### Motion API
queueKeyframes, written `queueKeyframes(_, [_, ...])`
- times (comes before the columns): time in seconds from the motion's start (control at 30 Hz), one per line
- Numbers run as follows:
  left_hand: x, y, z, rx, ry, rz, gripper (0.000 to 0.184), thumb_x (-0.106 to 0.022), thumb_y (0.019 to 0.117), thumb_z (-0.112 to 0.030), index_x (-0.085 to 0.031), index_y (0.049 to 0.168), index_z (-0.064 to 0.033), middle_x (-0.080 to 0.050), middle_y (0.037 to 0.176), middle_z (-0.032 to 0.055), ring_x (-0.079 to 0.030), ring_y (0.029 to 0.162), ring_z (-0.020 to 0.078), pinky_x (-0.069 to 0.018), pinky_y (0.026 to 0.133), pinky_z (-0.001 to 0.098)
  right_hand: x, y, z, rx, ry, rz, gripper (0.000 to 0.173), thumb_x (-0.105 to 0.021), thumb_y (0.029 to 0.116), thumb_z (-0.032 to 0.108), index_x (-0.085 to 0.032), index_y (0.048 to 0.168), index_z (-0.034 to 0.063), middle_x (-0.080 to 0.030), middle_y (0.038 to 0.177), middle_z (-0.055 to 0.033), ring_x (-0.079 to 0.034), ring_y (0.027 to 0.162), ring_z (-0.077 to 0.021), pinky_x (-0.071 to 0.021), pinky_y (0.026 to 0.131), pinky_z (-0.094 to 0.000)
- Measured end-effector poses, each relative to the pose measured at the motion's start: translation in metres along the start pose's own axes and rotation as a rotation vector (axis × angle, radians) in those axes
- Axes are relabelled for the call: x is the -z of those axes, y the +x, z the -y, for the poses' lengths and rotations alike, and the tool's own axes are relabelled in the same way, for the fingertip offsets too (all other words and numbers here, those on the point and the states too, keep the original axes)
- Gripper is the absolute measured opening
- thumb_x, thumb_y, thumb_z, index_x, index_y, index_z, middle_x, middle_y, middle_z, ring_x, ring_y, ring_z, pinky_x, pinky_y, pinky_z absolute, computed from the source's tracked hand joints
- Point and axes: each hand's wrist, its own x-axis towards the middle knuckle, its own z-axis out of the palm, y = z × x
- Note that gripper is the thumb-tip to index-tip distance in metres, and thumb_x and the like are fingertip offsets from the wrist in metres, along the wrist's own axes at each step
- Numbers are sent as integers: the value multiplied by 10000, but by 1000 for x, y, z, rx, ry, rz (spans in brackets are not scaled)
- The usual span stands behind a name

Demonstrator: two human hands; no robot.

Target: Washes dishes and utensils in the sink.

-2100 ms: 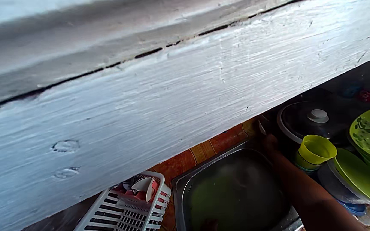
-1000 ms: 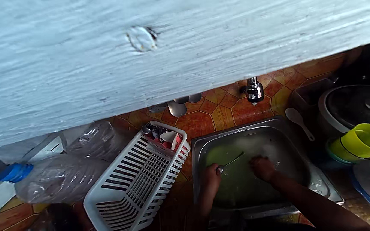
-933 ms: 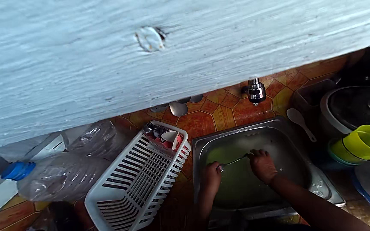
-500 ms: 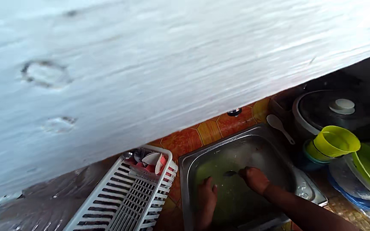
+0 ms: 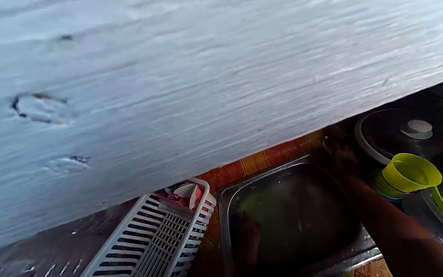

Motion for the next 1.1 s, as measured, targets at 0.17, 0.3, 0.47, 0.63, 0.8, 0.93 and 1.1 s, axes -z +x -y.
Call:
queueKeyframes(0.17, [25, 13, -19, 92, 0, 100, 769, -603, 997, -335, -248, 1606, -26, -414, 1550, 276, -394, 1445, 439, -362, 1174, 541, -38, -65, 14, 589, 123, 65, 349, -528, 1021, 121, -651, 1324, 1, -549, 1439, -281, -469, 1384, -472, -399, 1138, -589])
queueKeyframes(0.3, [25, 13, -12, 83, -55, 148, 782, -661, 965, -207, -248, 1574, 60, -349, 1580, 297, -401, 1454, 403, -374, 1182, 493, -86, -126, 12, 866, 73, 503, 459, -654, 993, 284, -608, 1440, 188, -397, 1609, -209, -322, 1498, -463, -332, 1140, -676])
queueKeyframes(0.47, [10, -2, 8, 140, -139, 289, 589, -629, 989, -146, -402, 1455, 136, -485, 1468, 318, -495, 1382, 396, -410, 1142, 508, -101, -146, -1, 851, -230, 856, 545, -636, 1007, 333, -522, 1517, 177, -229, 1697, -181, -115, 1557, -496, -123, 1151, -794])
queueKeyframes(0.63, [11, -15, 6, 194, -103, 234, 488, -626, 981, -147, -514, 1374, 120, -549, 1415, 289, -532, 1351, 379, -441, 1119, 493, -95, -147, -6, 793, -357, 907, 441, -597, 1022, 248, -588, 1430, 82, -372, 1629, -187, -234, 1526, -470, -156, 1174, -743])
queueKeyframes(0.8, [27, -29, 3, 178, -75, 180, 353, -595, 979, -127, -636, 1271, 65, -633, 1324, 248, -596, 1278, 368, -486, 1064, 524, -86, -152, -12, 779, -355, 894, 420, -607, 1013, 300, -639, 1364, 70, -387, 1613, -204, -267, 1501, -502, -197, 1152, -768])
queueKeyframes(0.93, [48, -33, 2, 175, -22, 131, 340, -515, 1031, -156, -634, 1301, 13, -635, 1342, 210, -597, 1288, 332, -486, 1068, 505, -86, -149, -20, 766, -242, 854, 408, -605, 1018, 335, -649, 1372, 137, -420, 1603, -171, -290, 1499, -486, -213, 1148, -767])
queueKeyframes(1.1, [56, -33, 0, 158, -40, 81, 459, -552, 997, -113, -514, 1450, -48, -617, 1369, 200, -600, 1287, 329, -502, 1056, 498, -87, -142, -22, 759, -162, 824, 459, -626, 1014, 362, -604, 1439, 190, -333, 1659, -151, -230, 1530, -467, -241, 1165, -716])
